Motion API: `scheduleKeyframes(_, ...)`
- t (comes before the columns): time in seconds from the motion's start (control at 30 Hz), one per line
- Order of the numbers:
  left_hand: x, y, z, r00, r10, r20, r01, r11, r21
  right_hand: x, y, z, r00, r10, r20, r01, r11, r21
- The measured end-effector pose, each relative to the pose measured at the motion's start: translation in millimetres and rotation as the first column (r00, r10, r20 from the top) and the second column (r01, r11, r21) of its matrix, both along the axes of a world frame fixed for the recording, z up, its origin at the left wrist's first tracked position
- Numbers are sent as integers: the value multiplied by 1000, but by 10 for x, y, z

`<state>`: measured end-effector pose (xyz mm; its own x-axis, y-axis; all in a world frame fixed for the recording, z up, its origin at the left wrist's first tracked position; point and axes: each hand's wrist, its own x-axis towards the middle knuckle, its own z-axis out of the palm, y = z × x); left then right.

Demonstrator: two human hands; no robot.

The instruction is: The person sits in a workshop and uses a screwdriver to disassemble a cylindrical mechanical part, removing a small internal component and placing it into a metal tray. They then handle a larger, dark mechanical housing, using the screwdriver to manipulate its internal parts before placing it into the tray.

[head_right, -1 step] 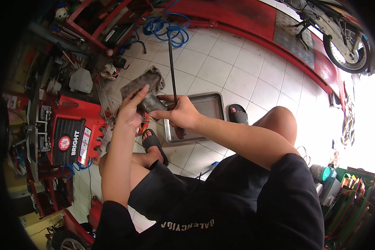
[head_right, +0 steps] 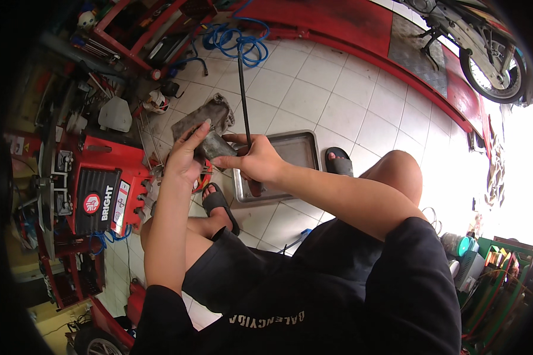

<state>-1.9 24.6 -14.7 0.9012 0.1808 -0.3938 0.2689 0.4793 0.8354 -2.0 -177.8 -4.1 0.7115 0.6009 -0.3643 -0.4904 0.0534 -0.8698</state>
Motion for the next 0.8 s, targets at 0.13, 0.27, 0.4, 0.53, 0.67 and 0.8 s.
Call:
scheduleKeyframes(0.13, 59, 24, -39, 1000, 1, -17, -1, 1000, -17, 23, 3, -26, 1000, -14, 5, 14, 1000, 2)
scheduleKeyframes(0.27, 75, 54, -45, 1000, -21, -17, 20, 999, -26, 55, 13, -67, 999, -17, 32, 16, 1000, 17)
scheduleKeyframes(0.4, 104, 291, 30, 972, 116, 202, -121, 993, 10, 32, -85, 13, 985, 70, 158, -69, 998, -13)
scheduleKeyframes(0.53, 128, 887, 418, 865, 398, 305, -399, 915, -61, -103, -255, -176, 975, 143, 172, -136, 989, -52)
scheduleKeyframes(0.67, 7, 947, 486, 920, 333, 208, -302, 939, -164, -170, -307, -243, 982, 163, 96, -157, 985, -66)
scheduleKeyframes(0.8, 23, 831, 432, 968, 165, 189, -137, 979, -151, -142, -313, -207, 989, 139, 54, -136, 990, -48)
